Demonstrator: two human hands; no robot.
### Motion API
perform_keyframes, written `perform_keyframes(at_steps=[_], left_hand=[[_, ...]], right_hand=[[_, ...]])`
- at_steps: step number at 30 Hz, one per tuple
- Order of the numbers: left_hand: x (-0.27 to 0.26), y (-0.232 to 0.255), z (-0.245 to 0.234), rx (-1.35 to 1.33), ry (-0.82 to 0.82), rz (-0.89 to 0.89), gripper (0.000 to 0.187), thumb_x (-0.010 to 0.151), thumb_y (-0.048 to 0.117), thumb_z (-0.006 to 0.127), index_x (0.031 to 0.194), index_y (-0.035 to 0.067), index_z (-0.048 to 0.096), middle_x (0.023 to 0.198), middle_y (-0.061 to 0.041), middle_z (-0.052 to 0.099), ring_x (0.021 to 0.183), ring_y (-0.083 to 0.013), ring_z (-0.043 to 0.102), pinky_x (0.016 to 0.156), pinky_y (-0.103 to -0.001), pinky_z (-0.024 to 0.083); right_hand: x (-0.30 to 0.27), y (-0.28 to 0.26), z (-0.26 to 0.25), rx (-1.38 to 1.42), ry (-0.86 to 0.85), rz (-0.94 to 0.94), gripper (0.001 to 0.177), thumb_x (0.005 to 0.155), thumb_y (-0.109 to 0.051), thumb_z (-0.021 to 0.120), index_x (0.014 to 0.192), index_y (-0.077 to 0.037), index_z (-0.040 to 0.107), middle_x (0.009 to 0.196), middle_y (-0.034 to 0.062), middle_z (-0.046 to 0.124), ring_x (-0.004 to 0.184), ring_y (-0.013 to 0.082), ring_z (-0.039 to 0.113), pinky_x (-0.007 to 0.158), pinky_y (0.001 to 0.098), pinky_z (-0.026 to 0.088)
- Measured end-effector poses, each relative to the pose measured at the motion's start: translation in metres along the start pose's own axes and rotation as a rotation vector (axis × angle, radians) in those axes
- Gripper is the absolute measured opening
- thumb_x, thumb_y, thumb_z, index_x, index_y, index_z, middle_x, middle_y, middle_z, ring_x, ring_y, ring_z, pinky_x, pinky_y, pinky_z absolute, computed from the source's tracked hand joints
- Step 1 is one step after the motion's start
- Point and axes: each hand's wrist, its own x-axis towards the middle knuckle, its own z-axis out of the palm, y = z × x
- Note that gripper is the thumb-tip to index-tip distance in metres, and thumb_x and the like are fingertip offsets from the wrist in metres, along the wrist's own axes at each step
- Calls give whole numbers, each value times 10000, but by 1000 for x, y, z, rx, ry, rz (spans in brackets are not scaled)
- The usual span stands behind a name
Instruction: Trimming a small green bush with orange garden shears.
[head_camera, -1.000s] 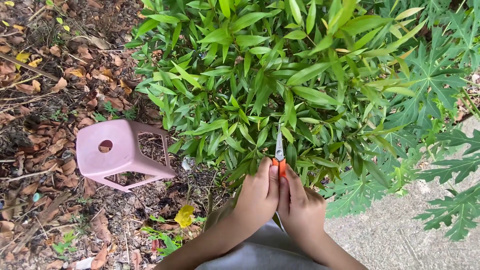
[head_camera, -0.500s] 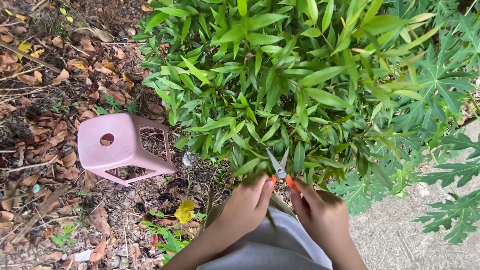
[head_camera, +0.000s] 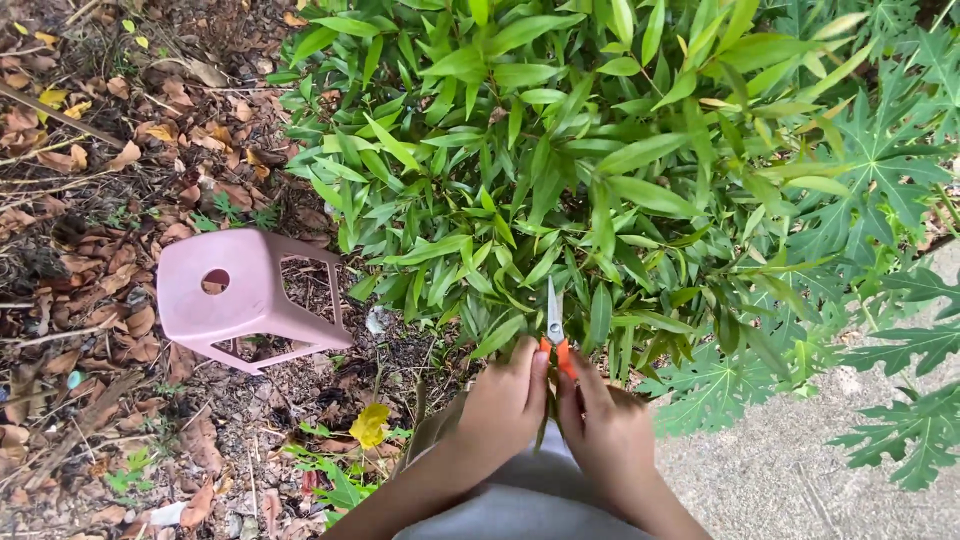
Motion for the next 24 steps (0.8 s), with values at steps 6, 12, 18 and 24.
perform_keyframes(at_steps=[6,12,18,24], left_hand=[[-5,3,5,0,-25,-33,197,1074,225,477,1064,32,514,654,-207,640,583,-436,650,504,-524,476],[-7,9,0,-70,40,85,182,1070,206,481,1083,31,529,646,-194,635,574,-425,652,493,-506,480],[14,14,-21,19,-83,45,216,1076,236,494,1019,42,570,626,-197,630,584,-419,657,525,-527,474],[34,20,-12,70,-38,-19,247,1069,261,490,1037,39,591,645,-216,651,600,-452,649,532,-560,475]], right_hand=[[-16,-3,9,28,-38,78,366,900,-105,690,1252,-27,624,537,85,642,413,264,625,411,400,493],[-12,-1,-5,117,7,8,417,870,-161,724,1244,-18,607,614,42,700,464,218,662,440,354,514],[19,6,-35,-29,36,-15,273,864,-166,739,1124,-82,727,605,41,704,462,202,655,461,350,509],[32,8,-30,-67,30,38,255,875,-172,729,1114,-86,733,552,66,669,431,226,636,464,370,504]])
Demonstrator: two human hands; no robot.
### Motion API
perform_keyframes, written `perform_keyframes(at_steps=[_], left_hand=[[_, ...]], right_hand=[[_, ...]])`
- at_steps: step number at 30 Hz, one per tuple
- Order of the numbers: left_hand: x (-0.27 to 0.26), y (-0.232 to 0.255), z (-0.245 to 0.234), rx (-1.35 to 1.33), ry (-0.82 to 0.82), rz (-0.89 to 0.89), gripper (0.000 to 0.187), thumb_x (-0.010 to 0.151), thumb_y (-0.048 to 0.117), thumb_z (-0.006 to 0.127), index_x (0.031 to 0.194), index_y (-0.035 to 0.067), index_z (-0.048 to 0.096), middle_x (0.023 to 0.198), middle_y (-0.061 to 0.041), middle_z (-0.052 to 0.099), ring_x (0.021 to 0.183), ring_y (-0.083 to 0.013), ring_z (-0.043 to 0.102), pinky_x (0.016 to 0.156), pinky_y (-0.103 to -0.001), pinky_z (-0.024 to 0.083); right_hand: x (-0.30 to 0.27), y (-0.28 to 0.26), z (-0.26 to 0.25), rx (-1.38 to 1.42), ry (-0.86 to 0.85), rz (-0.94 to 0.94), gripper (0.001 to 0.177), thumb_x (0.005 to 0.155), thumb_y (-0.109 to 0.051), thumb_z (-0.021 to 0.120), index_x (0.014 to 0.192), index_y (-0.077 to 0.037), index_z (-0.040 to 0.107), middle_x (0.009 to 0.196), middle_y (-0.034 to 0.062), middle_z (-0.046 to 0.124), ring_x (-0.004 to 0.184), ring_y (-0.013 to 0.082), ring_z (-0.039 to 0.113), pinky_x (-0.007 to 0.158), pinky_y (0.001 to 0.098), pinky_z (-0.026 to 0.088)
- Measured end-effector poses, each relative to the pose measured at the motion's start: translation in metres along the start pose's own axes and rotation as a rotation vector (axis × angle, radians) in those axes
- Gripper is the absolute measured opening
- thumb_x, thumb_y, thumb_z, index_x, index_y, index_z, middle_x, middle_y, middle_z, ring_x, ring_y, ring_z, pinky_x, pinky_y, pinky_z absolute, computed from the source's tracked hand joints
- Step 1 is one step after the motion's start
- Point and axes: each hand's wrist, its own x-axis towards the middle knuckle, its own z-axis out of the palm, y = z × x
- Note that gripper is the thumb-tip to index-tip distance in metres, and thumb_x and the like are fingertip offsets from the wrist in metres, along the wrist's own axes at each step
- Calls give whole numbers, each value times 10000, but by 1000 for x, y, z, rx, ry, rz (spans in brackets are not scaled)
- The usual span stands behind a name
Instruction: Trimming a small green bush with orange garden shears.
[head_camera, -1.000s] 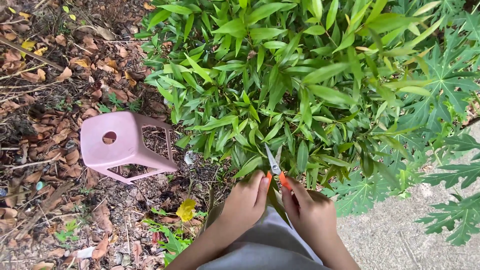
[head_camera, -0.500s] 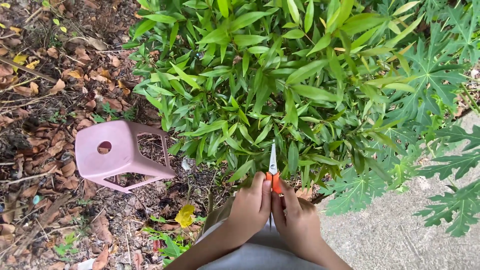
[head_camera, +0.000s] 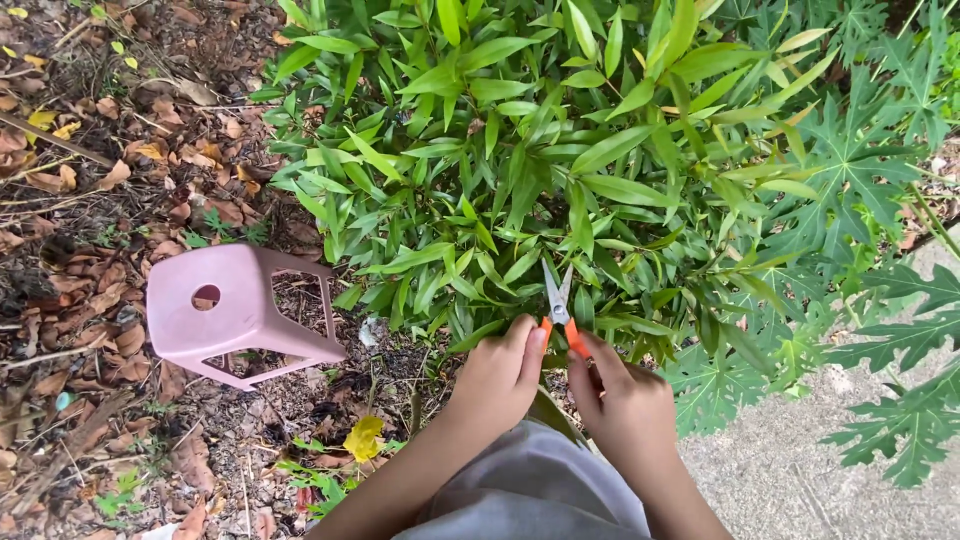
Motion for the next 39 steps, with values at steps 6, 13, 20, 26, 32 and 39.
perform_keyframes(at_steps=[6,13,20,26,32,39], left_hand=[[4,5,16,-87,72,5,256,1081,268,447,1074,39,560,620,-219,636,580,-450,648,525,-556,479],[-4,7,19,-81,72,-6,221,1083,262,458,1087,51,522,631,-203,650,585,-435,665,521,-544,505],[-7,-9,-1,-36,56,58,215,1066,243,498,1022,51,583,648,-201,658,596,-433,667,539,-541,499],[10,-2,-12,-19,74,67,218,1058,235,512,994,44,594,666,-212,665,625,-437,673,560,-545,499],[27,6,-14,29,81,5,293,1071,305,450,1064,51,596,684,-231,663,643,-469,666,578,-573,511],[23,7,10,13,-28,-195,264,1090,314,396,1171,75,474,702,-230,668,660,-466,672,576,-582,510]], right_hand=[[0,-1,12,-70,60,15,178,935,-177,704,1091,-92,714,540,64,643,435,227,631,445,379,490],[-10,-13,23,-27,113,5,251,949,-118,671,1187,-40,691,554,77,637,424,232,624,435,381,488],[-10,6,18,56,10,-31,271,892,-171,712,1150,-87,711,560,67,657,410,204,620,424,364,492],[12,4,11,45,16,-50,232,910,-169,718,1125,-84,730,588,67,671,393,199,606,415,358,484],[31,0,13,73,42,-42,234,922,-171,710,1137,-79,724,550,62,637,417,211,616,440,364,493],[15,-8,41,-33,82,10,243,957,-146,679,1188,-71,684,561,72,620,425,234,614,433,381,493]])
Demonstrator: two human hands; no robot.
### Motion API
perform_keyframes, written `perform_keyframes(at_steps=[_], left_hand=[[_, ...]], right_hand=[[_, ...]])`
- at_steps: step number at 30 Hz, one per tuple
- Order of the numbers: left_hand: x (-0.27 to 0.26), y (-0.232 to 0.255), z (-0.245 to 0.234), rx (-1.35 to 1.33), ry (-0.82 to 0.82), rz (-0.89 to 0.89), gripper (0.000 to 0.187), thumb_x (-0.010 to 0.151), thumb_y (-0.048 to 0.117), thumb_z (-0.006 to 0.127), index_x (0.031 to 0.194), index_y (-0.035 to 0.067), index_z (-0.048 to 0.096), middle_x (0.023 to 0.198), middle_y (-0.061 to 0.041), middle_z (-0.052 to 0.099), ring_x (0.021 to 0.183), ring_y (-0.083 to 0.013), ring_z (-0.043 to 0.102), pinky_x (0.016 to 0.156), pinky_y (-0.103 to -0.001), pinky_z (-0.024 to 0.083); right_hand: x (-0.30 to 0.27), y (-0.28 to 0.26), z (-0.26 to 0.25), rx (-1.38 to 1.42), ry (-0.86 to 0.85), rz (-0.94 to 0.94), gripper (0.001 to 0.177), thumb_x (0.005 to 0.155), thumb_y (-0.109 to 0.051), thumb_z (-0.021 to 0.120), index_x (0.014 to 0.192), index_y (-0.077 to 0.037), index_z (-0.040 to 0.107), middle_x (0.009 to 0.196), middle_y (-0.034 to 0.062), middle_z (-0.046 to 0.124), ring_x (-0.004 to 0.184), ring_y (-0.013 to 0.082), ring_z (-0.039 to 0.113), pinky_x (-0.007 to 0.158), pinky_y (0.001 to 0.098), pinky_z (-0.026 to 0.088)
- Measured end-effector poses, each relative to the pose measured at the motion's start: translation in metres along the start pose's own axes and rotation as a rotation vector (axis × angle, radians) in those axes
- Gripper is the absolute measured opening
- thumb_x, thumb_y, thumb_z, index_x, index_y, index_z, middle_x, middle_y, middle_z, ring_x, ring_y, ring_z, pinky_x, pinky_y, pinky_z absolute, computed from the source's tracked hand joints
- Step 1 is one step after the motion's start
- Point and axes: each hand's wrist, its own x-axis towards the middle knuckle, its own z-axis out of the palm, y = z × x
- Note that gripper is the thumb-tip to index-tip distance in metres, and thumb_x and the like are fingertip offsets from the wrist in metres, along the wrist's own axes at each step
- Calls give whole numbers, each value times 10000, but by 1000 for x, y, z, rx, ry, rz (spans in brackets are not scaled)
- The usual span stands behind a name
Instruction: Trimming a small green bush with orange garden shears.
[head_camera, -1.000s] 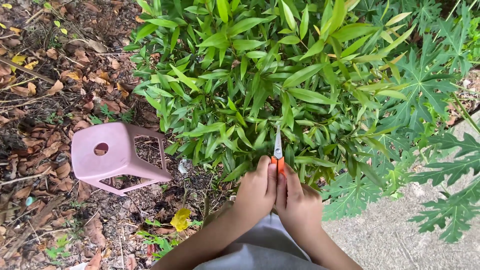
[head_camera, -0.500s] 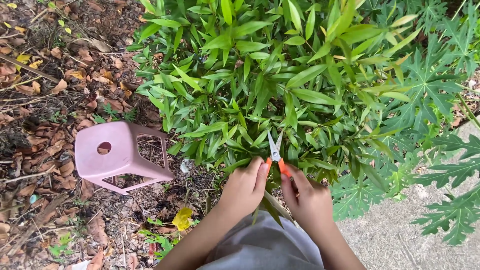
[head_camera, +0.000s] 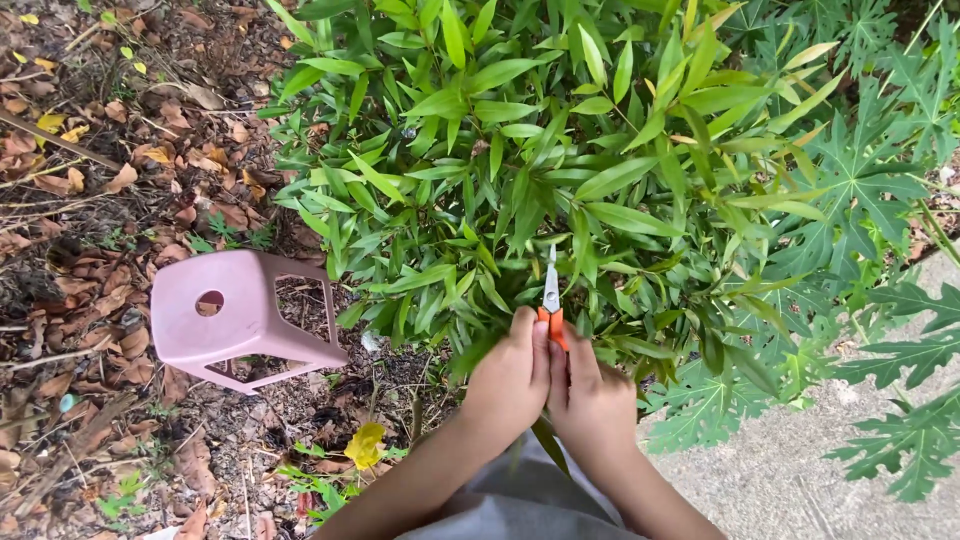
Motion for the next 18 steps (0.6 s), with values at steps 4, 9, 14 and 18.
perform_keyframes(at_steps=[4,9,14,18], left_hand=[[-10,-3,-3,-35,56,60,228,1087,286,411,1112,71,481,706,-213,678,658,-443,688,559,-541,532],[-30,-19,-5,-99,58,205,205,1070,233,463,1123,48,531,699,-218,672,638,-445,669,550,-542,495],[-42,-36,-8,-40,43,320,185,1070,213,494,1034,48,569,675,-190,650,605,-409,659,533,-517,486],[-43,-39,-4,-39,-8,308,186,1075,218,493,1036,53,572,660,-175,648,601,-401,659,523,-511,482]], right_hand=[[-3,-4,-6,50,17,-31,252,964,-138,669,1209,-77,667,591,61,630,449,227,625,439,370,490],[-24,2,-14,181,-97,10,341,880,-146,741,1195,-53,652,552,26,656,405,202,624,415,355,492],[-39,15,-24,165,-95,-45,365,850,-141,756,1201,-79,676,559,21,663,425,198,625,435,354,498],[-50,22,-20,140,-94,-21,337,856,-132,754,1185,-91,693,539,14,661,415,189,620,436,357,496]])
